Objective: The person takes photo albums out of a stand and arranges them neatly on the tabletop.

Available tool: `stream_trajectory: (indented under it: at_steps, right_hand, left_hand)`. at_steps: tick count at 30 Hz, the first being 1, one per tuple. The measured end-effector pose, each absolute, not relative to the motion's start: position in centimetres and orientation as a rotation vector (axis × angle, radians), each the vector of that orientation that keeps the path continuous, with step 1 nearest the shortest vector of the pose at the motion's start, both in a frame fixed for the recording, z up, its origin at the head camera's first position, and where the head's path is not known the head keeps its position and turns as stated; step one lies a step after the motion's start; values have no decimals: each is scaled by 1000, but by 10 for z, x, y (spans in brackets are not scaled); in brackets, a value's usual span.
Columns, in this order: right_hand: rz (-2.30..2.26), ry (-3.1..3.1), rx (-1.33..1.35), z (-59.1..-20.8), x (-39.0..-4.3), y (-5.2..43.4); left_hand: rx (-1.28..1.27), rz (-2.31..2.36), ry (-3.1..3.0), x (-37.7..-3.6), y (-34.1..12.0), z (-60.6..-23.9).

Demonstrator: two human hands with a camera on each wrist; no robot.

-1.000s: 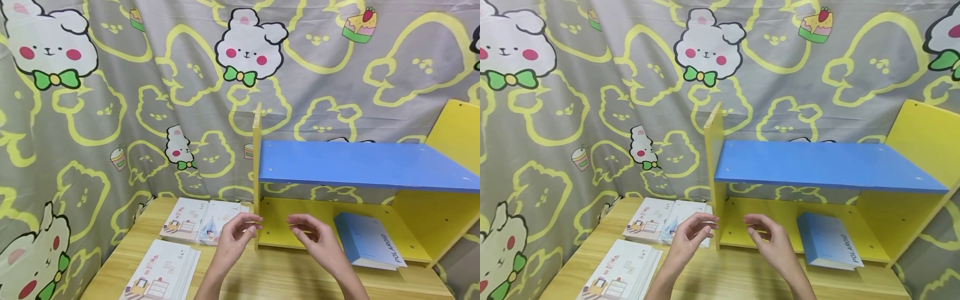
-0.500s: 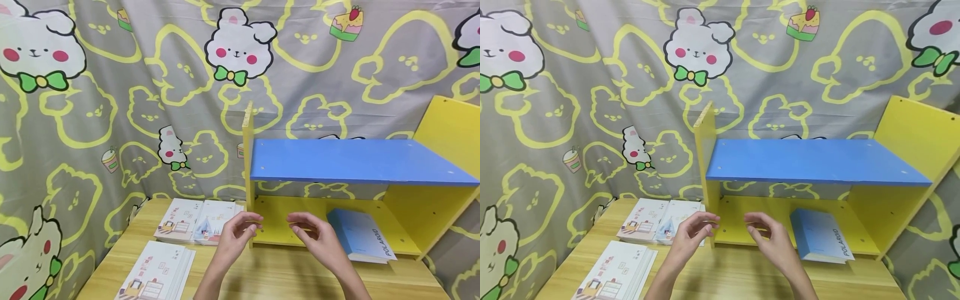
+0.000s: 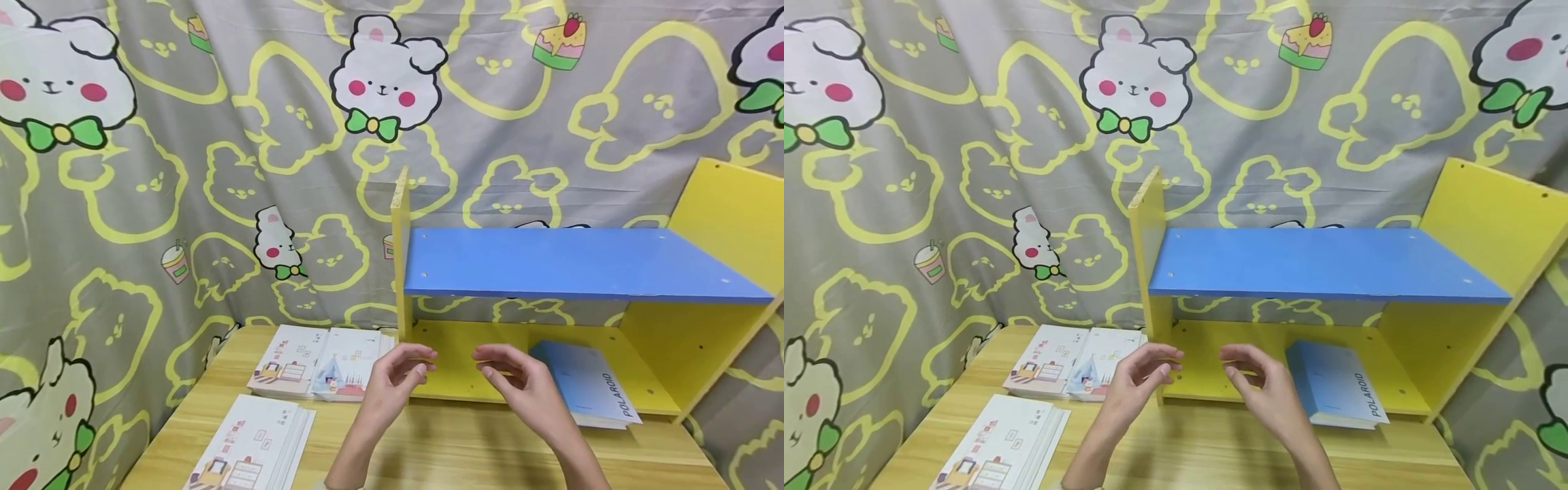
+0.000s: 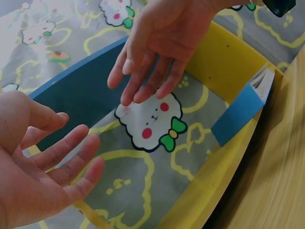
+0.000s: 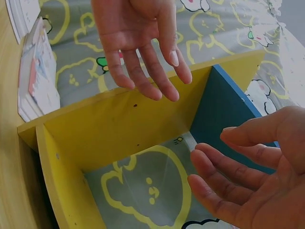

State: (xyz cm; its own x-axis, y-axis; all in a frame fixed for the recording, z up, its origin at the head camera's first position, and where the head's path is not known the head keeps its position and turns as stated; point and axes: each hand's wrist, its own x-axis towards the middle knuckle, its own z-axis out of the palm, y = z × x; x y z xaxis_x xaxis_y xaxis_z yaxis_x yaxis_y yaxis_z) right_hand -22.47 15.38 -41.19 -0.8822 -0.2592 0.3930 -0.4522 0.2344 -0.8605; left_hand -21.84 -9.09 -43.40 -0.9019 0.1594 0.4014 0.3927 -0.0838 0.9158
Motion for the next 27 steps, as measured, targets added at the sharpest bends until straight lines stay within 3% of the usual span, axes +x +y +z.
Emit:
stream_trajectory:
  at_steps: [27]
  right_hand:
    - [1682,-2262,709,-407,-224,167]
  left_hand:
    - [-663,-2128,-1959,-221,-67,-425]
